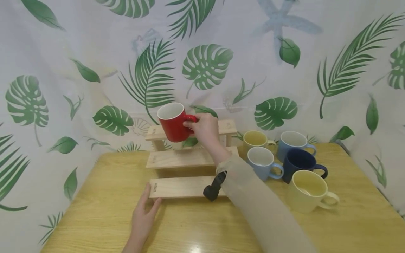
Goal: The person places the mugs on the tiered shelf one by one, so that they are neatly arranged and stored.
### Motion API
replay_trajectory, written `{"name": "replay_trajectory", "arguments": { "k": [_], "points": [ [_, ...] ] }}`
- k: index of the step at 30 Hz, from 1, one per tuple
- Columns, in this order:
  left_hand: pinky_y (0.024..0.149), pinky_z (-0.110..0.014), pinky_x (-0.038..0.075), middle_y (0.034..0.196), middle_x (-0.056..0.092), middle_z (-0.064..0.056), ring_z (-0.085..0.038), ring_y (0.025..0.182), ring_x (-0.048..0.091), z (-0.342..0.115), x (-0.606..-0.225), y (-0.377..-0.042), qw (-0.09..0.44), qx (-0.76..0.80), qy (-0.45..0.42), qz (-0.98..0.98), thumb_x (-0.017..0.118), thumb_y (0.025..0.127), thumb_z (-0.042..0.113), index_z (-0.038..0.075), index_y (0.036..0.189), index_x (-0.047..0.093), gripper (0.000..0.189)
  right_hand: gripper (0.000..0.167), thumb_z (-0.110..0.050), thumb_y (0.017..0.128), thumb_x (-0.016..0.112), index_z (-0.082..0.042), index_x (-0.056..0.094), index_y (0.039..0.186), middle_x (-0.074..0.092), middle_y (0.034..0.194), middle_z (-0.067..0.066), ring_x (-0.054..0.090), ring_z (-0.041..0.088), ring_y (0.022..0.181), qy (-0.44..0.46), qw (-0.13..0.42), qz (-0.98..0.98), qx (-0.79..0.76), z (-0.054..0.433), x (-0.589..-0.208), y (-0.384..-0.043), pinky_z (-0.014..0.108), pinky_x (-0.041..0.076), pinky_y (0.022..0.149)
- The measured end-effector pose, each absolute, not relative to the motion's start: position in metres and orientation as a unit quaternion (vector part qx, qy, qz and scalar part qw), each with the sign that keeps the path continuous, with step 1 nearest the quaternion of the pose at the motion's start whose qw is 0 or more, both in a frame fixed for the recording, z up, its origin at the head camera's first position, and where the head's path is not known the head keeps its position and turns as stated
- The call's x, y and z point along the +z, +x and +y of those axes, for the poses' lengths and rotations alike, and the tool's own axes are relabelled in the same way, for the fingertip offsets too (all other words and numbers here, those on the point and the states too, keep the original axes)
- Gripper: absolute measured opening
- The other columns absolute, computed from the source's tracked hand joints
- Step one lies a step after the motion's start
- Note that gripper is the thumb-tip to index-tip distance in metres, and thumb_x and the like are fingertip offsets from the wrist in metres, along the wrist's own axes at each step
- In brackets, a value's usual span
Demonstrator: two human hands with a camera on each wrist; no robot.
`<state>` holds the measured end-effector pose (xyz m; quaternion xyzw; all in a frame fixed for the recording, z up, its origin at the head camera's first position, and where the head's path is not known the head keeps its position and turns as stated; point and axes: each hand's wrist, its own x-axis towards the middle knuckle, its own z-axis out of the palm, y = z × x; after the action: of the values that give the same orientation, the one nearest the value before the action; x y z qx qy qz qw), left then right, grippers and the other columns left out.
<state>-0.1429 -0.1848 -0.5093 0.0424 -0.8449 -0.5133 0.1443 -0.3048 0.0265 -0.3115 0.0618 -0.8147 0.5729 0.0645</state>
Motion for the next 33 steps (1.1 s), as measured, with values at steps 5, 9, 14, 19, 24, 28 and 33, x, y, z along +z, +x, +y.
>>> {"name": "replay_trajectory", "arguments": {
  "k": [5, 9, 14, 19, 24, 28, 33],
  "points": [
    [0.116, -0.045, 0.018, 0.155, 0.026, -0.005, -0.025, 0.141, 0.024, -0.184, -0.512, -0.143, 0.141, -0.503, 0.046, -0.851, 0.062, 0.092, 0.034, 0.013, 0.15, 0.028, 0.071, 0.027, -0.012, 0.08, 0.078, 0.0, 0.073, 0.104, 0.071, 0.1, 0.014, 0.068, 0.026, 0.089, 0.056, 0.073, -0.83, 0.551, 0.021, -0.311, -0.312, 0.032, 0.058, 0.075],
    [0.116, -0.045, 0.017, 0.155, 0.026, -0.004, -0.025, 0.141, 0.023, -0.185, -0.514, -0.144, 0.138, -0.505, 0.047, -0.851, 0.062, 0.092, 0.036, 0.014, 0.151, 0.027, 0.071, 0.028, -0.011, 0.08, 0.078, -0.001, 0.073, 0.105, 0.07, 0.102, 0.013, 0.067, 0.025, 0.091, 0.054, 0.075, -0.831, 0.549, 0.018, -0.311, -0.317, 0.032, 0.058, 0.075],
    [0.116, -0.045, 0.017, 0.155, 0.025, -0.004, -0.025, 0.142, 0.022, -0.185, -0.515, -0.143, 0.141, -0.51, 0.042, -0.848, 0.061, 0.092, 0.038, 0.013, 0.151, 0.027, 0.072, 0.03, -0.008, 0.08, 0.077, -0.001, 0.072, 0.108, 0.07, 0.105, 0.014, 0.068, 0.025, 0.091, 0.063, 0.081, -0.822, 0.56, 0.013, -0.314, -0.324, 0.031, 0.059, 0.073],
    [0.116, -0.044, 0.016, 0.155, 0.025, -0.004, -0.024, 0.142, 0.022, -0.186, -0.513, -0.143, 0.141, -0.511, 0.044, -0.847, 0.061, 0.092, 0.038, 0.013, 0.151, 0.027, 0.072, 0.03, -0.008, 0.079, 0.078, -0.001, 0.072, 0.108, 0.07, 0.104, 0.013, 0.068, 0.024, 0.091, 0.061, 0.084, -0.819, 0.564, 0.01, -0.317, -0.33, 0.03, 0.058, 0.074],
    [0.116, -0.044, 0.016, 0.155, 0.025, -0.004, -0.025, 0.142, 0.022, -0.186, -0.512, -0.143, 0.14, -0.513, 0.043, -0.845, 0.062, 0.092, 0.037, 0.012, 0.15, 0.028, 0.072, 0.031, -0.009, 0.079, 0.078, -0.002, 0.072, 0.109, 0.07, 0.106, 0.013, 0.066, 0.024, 0.094, 0.064, 0.084, -0.827, 0.553, 0.009, -0.319, -0.335, 0.031, 0.057, 0.079],
    [0.116, -0.044, 0.017, 0.155, 0.025, -0.005, -0.025, 0.142, 0.022, -0.186, -0.509, -0.142, 0.14, -0.51, 0.039, -0.848, 0.061, 0.093, 0.038, 0.011, 0.15, 0.028, 0.072, 0.032, -0.011, 0.08, 0.078, -0.003, 0.071, 0.111, 0.069, 0.109, 0.012, 0.064, 0.023, 0.099, 0.077, 0.089, -0.838, 0.533, 0.011, -0.319, -0.339, 0.031, 0.056, 0.083],
    [0.116, -0.044, 0.017, 0.155, 0.024, -0.006, -0.025, 0.142, 0.022, -0.186, -0.508, -0.142, 0.139, -0.504, 0.036, -0.852, 0.06, 0.094, 0.037, 0.012, 0.151, 0.027, 0.071, 0.032, -0.012, 0.082, 0.076, -0.001, 0.07, 0.112, 0.069, 0.11, 0.012, 0.063, 0.024, 0.1, 0.099, 0.074, -0.836, 0.534, 0.015, -0.322, -0.347, 0.031, 0.056, 0.084]
  ]
}}
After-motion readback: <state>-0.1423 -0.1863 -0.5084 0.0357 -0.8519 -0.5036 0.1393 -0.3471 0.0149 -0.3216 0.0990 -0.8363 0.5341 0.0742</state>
